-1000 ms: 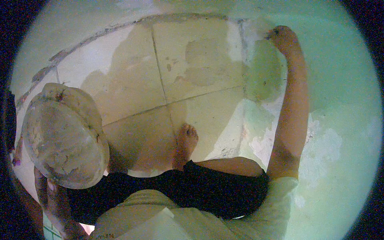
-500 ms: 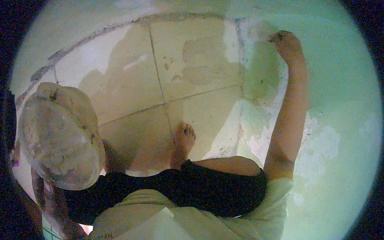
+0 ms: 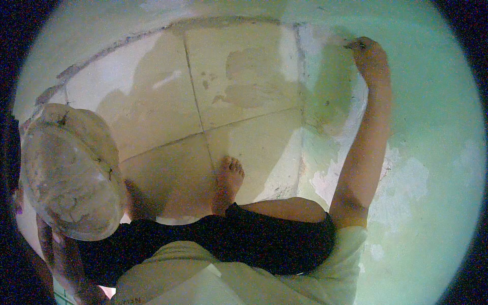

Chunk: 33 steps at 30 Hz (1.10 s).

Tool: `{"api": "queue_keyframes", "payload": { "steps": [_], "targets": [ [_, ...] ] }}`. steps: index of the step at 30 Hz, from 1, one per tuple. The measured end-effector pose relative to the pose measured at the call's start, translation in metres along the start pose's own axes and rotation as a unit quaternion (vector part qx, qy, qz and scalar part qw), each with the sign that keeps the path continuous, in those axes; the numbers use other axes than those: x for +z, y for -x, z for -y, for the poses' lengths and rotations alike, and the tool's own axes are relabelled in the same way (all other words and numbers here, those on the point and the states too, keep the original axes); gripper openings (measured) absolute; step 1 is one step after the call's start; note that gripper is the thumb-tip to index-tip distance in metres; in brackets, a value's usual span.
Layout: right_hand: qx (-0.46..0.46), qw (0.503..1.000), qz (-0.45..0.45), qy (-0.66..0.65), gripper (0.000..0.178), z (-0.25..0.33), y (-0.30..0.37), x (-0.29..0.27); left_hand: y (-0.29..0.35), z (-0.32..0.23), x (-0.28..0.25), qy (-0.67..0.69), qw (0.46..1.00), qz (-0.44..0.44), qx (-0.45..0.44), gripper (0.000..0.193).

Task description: The person applies a white substance from a bowl onto the wall and baseboard area using a putty knife.

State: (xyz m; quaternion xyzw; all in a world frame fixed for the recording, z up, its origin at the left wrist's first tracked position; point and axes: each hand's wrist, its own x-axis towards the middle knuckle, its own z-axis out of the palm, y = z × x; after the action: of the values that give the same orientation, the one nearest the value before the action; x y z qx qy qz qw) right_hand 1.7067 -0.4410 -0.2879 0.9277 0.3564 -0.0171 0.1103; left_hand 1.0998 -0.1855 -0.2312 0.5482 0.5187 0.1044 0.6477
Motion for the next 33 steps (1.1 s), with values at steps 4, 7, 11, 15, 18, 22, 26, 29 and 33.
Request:
{"api": "queue_keyframes", "payload": {
  "steps": [4, 7, 11, 15, 18, 22, 26, 29, 33],
  "targets": [
    [0.003, 1.0, 0.015, -0.02, 0.027, 0.001, -0.016, 0.071, 0.005, 0.003, 0.004, 0.002, 1.0, -0.02, -0.006, 0.064],
    [0.021, 0.997, -0.007, 0.076, 0.029, 0.002, -0.017, 0.074, 0.007, 0.003, 0.001, -0.049, 0.996, -0.073, -0.018, 0.07],
    [0.058, 0.994, -0.038, 0.09, 0.03, -0.01, -0.002, 0.016, -0.002, 0.004, -0.004, -0.094, 0.995, 0.009, 0.031, 0.047],
    [0.073, 0.996, -0.039, 0.012, 0.027, 0.023, 0.012, -0.027, -0.001, 0.002, 0.003, -0.118, 0.992, 0.021, 0.027, 0.041],
    [0.022, 0.999, 0.01, -0.032, 0.025, 0.021, -0.005, 0.019, 0.003, -0.002, 0.005, -0.012, 0.999, 0.031, 0.023, 0.044],
    [0.018, 1.0, -0.002, 0.009, 0.024, 0.009, -0.022, 0.085, 0.006, 0.005, -0.007, -0.087, 0.996, 0.006, 0.018, 0.055],
    [0.059, 0.996, -0.03, 0.06, 0.025, -0.007, -0.021, 0.065, 0.005, 0.018, -0.011, 0.006, 0.999, -0.054, -0.006, 0.057],
    [0.069, 0.995, -0.062, 0.043, 0.026, 0.013, -0.005, 0.02, 0.009, 0.02, -0.031, -0.36, 0.932, -0.02, 0.039, 0.057],
    [0.012, 0.999, -0.046, -0.006, 0.027, 0.025, -0.001, 0.029, 0.009, 0.013, -0.019, -0.266, 0.962, -0.061, -0.007, 0.057]
  ]
}}
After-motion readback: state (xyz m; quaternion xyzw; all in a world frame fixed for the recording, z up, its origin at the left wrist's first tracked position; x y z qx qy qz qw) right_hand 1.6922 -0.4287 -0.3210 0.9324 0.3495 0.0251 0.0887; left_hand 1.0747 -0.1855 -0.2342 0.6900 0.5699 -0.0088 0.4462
